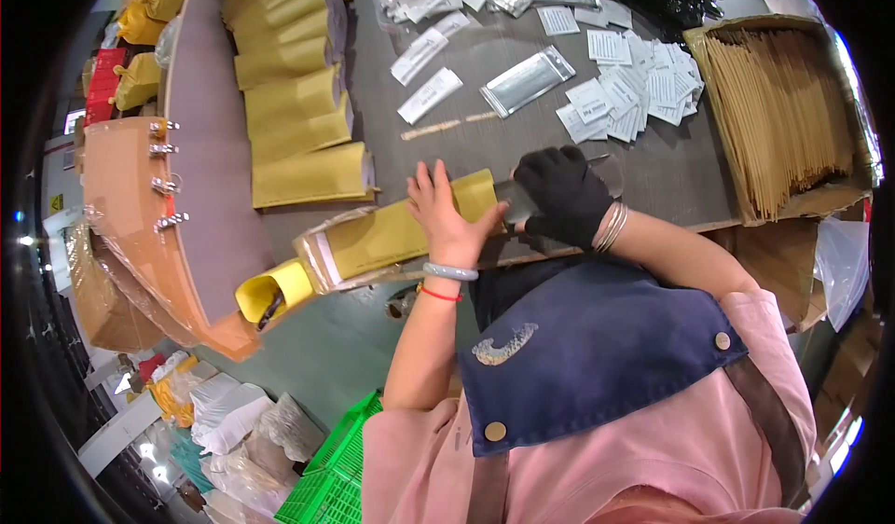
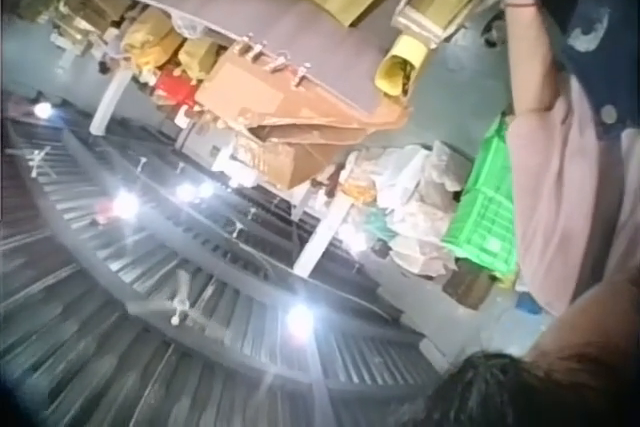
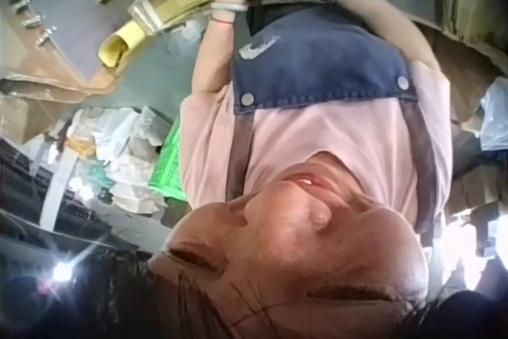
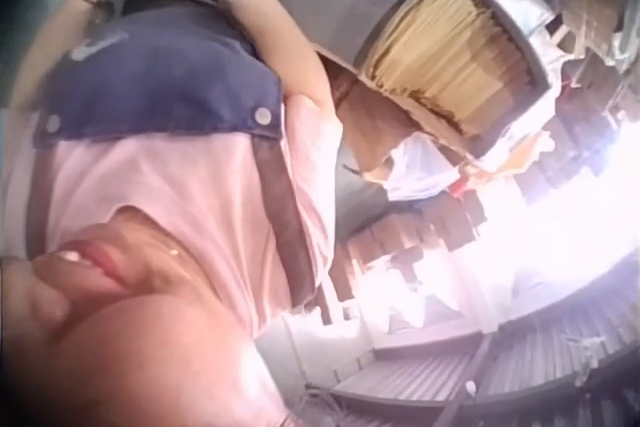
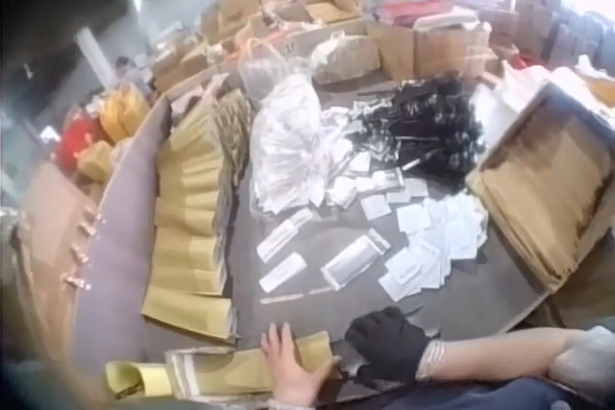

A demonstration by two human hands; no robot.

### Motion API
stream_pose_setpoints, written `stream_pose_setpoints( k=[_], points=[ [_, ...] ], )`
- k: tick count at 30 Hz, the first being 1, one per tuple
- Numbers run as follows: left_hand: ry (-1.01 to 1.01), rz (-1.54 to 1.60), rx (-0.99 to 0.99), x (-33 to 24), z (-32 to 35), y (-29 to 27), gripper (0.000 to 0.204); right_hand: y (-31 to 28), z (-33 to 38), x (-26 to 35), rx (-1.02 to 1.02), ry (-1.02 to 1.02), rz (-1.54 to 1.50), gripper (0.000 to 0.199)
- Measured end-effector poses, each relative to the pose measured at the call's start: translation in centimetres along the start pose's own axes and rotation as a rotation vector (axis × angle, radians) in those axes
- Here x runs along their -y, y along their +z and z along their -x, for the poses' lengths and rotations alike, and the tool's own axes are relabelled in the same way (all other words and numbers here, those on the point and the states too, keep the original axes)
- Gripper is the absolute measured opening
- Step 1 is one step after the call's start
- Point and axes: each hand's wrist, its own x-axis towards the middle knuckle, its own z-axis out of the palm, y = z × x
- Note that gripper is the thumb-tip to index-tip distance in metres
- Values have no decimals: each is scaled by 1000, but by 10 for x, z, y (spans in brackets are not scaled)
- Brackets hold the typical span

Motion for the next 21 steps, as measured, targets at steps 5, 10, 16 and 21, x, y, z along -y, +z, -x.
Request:
stream_pose_setpoints(
  k=[5, 10, 16, 21],
  points=[
    [142, 139, -125, 2, -73, -16, 55, -30, 26, -32, -243, 125, -50, 57],
    [90, -263, -138, 44, -134, -14, 33, -80, 101, -125, -677, 562, -88, 36],
    [105, -180, -37, 38, -144, -23, 18, -118, 258, -262, -659, 1006, 350, 43],
    [327, -112, -280, 1, -138, -5, 17, -103, 279, -285, -451, 1154, 405, 51]
  ],
)
